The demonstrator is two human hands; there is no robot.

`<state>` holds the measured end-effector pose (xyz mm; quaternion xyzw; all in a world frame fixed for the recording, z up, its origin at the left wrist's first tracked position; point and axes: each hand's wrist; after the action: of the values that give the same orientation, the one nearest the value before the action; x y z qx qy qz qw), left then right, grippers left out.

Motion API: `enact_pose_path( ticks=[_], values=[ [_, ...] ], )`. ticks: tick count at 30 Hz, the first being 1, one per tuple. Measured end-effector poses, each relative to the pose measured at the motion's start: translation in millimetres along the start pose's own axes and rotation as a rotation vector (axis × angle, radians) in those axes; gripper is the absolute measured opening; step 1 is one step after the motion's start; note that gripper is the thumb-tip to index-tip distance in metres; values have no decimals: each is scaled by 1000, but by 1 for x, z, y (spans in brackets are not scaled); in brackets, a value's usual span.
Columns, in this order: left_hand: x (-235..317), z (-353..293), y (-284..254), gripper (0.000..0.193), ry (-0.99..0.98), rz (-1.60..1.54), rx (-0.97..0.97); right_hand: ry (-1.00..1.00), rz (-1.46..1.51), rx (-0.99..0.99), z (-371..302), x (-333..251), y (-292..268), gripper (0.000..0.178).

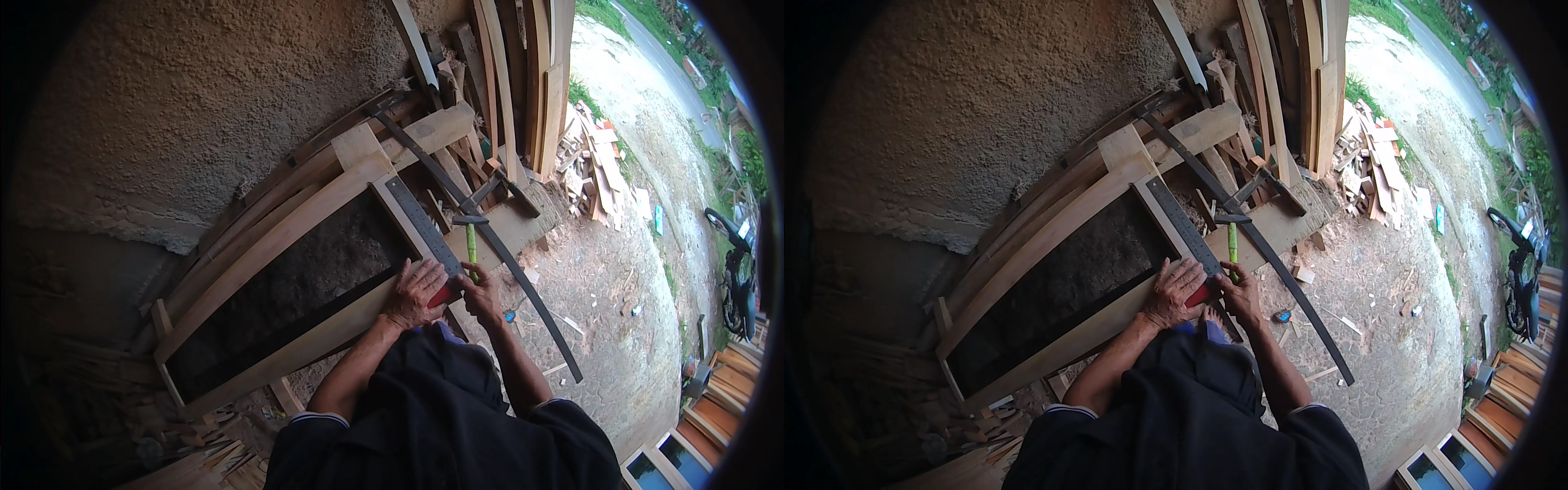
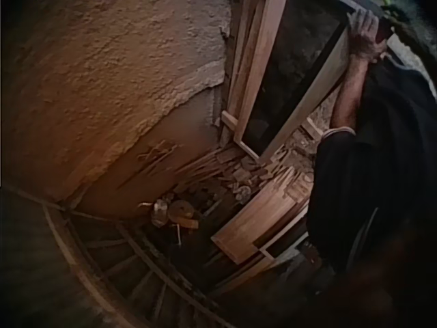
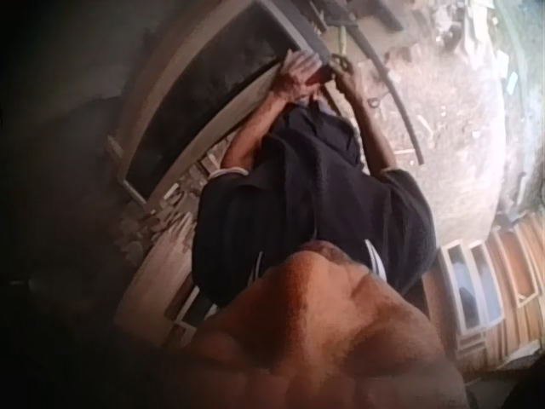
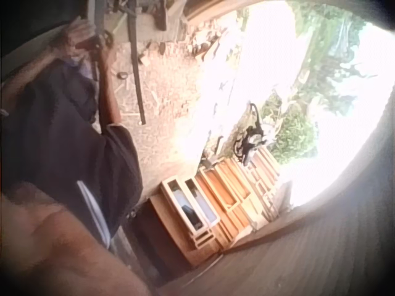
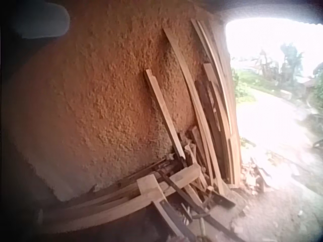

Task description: The person assembles a wooden window frame by hammering nails into joints, measuring with a square, and inserting a glass pane. They repeatedly adjust clamps and reposition the frame to secure the components.

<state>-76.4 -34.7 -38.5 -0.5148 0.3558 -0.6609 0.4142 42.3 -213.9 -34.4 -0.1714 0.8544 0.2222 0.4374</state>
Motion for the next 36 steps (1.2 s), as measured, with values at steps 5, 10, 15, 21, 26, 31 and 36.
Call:
enact_pose_path(
  ticks=[5, 10, 15, 21, 26, 31, 36],
  values=[
    [-1, 0, 0, 72, -3, 1, 5, -8, 22, 22, 2, 3, 1, 40],
    [0, -1, 1, 70, -6, -6, 13, 5, 9, 91, 1, 10, 2, 35],
    [0, 0, -1, 71, -14, -63, 46, -65, 132, 100, -4, 12, 3, 31],
    [6, -7, -12, 66, -75, -138, 23, -75, 189, 108, -23, 5, 19, 31],
    [15, -14, -36, 49, -206, -312, -24, -77, 203, 127, -37, 7, 46, 31],
    [11, -29, -49, 50, -298, -479, -112, -71, 136, 168, -39, 26, 60, 33],
    [-12, -54, -55, 55, -231, -337, -25, -377, 24, 295, -28, 35, 77, 50]
  ],
)
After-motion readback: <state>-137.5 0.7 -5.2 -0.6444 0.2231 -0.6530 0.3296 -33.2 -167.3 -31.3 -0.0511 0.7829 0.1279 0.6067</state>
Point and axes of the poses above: each hand's wrist, its own z-axis towards the middle knuckle, its own y-axis out of the palm, x = y × z
